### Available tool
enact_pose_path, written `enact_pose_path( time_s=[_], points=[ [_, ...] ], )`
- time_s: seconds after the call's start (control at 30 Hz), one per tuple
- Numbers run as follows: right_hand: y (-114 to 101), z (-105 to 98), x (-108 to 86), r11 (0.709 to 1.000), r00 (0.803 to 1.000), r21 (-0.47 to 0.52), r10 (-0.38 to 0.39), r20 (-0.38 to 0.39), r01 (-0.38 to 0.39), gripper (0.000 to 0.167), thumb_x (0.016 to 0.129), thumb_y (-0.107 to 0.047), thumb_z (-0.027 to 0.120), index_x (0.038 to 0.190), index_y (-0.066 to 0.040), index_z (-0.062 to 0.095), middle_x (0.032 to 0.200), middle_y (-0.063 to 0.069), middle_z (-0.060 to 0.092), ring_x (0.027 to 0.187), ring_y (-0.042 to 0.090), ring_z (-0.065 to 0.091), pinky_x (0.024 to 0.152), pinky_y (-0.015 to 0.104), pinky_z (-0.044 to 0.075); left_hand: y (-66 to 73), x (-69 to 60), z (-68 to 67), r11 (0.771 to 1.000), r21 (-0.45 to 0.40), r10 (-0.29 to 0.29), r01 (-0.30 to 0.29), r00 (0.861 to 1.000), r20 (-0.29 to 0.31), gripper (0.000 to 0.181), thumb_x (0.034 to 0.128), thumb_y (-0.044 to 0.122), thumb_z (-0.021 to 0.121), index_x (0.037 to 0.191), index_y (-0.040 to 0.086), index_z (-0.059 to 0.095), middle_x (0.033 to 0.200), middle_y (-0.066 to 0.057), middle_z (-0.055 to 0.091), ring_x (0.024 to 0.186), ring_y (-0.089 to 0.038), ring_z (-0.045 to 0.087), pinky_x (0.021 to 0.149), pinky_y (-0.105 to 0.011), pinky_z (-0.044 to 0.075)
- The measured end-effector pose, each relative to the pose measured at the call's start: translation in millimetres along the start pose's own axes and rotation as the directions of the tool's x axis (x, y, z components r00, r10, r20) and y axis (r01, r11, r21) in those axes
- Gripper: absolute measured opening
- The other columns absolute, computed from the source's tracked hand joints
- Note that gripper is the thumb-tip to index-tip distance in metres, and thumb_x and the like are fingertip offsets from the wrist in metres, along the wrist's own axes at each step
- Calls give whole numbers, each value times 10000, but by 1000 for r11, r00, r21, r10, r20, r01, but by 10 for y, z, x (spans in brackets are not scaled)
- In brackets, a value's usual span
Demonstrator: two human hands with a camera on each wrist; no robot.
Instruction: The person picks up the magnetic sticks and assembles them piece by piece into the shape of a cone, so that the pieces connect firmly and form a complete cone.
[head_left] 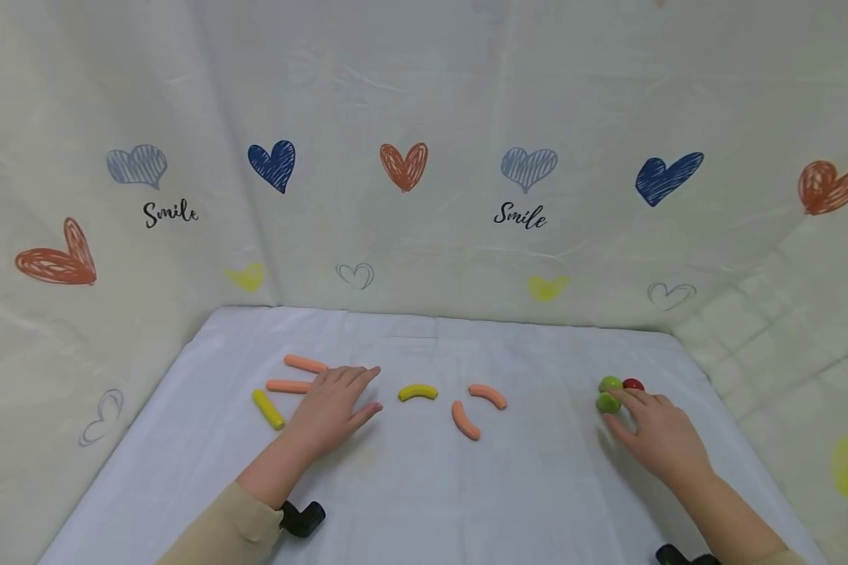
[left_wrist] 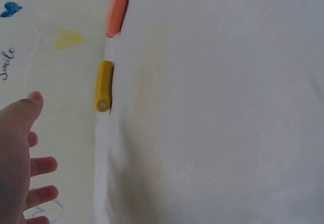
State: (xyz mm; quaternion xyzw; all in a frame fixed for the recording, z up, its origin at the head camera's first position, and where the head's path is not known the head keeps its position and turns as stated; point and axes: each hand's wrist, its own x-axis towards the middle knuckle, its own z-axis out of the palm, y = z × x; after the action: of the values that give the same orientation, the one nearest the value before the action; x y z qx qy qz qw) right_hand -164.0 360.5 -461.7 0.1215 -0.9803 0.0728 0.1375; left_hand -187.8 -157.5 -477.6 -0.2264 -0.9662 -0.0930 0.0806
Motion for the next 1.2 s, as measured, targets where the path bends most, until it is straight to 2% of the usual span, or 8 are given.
enact_pose_path(
  time_s=[0.2,0.37,0.57,0.8,0.97,1.07,1.2],
  points=[
    [-30,-8,35,999,998,-41,29,49,-27,445,894,-296,692,1271,-65,635,1194,221,647,958,469,576,717,617,451,48,111,41,1000,-4,-13,14,999,43,612,978,563,521,1491,237,452,1419,-2,534,1315,-238,459,1102,-466,312],
    [-28,17,72,998,998,-39,47,42,-46,426,894,-281,691,1254,-60,641,1165,220,651,927,473,575,699,614,447,85,228,80,1000,-3,-16,16,995,96,584,977,548,535,1467,234,485,1408,12,548,1310,-232,475,1087,-467,335],
    [12,57,113,996,995,-27,84,55,-83,410,886,-260,694,1232,-44,651,1153,228,643,892,466,562,695,600,443,153,379,152,998,-49,-24,31,989,143,547,976,518,560,1440,230,520,1390,25,568,1292,-233,504,1042,-486,384],
    [39,92,126,992,989,-31,122,89,-119,436,889,-273,676,1245,-24,633,1170,240,635,882,446,555,684,576,451,235,525,222,1000,5,-22,21,984,179,478,976,469,587,1400,247,563,1338,32,599,1215,-215,560,967,-457,441],
    [56,100,143,991,984,-32,133,118,-130,420,914,-274,662,1249,-22,637,1183,247,635,894,448,562,699,577,456,273,600,246,1000,11,5,-7,982,190,427,971,423,616,1349,224,607,1284,22,632,1146,-219,599,903,-439,477],
    [62,111,155,991,983,-33,133,124,-130,398,920,-265,665,1239,-28,648,1130,236,660,840,419,575,662,547,464,287,639,261,1000,15,17,-20,982,190,387,976,403,615,1320,226,627,1245,32,647,1097,-207,612,865,-415,492],
    [67,108,174,990,981,-13,143,133,-142,384,901,-254,703,1211,-31,658,902,176,676,721,347,571,565,471,445,316,694,273,1000,12,15,-18,981,195,345,982,387,610,1292,238,645,1228,43,648,1075,-200,613,850,-402,497]
  ],
)
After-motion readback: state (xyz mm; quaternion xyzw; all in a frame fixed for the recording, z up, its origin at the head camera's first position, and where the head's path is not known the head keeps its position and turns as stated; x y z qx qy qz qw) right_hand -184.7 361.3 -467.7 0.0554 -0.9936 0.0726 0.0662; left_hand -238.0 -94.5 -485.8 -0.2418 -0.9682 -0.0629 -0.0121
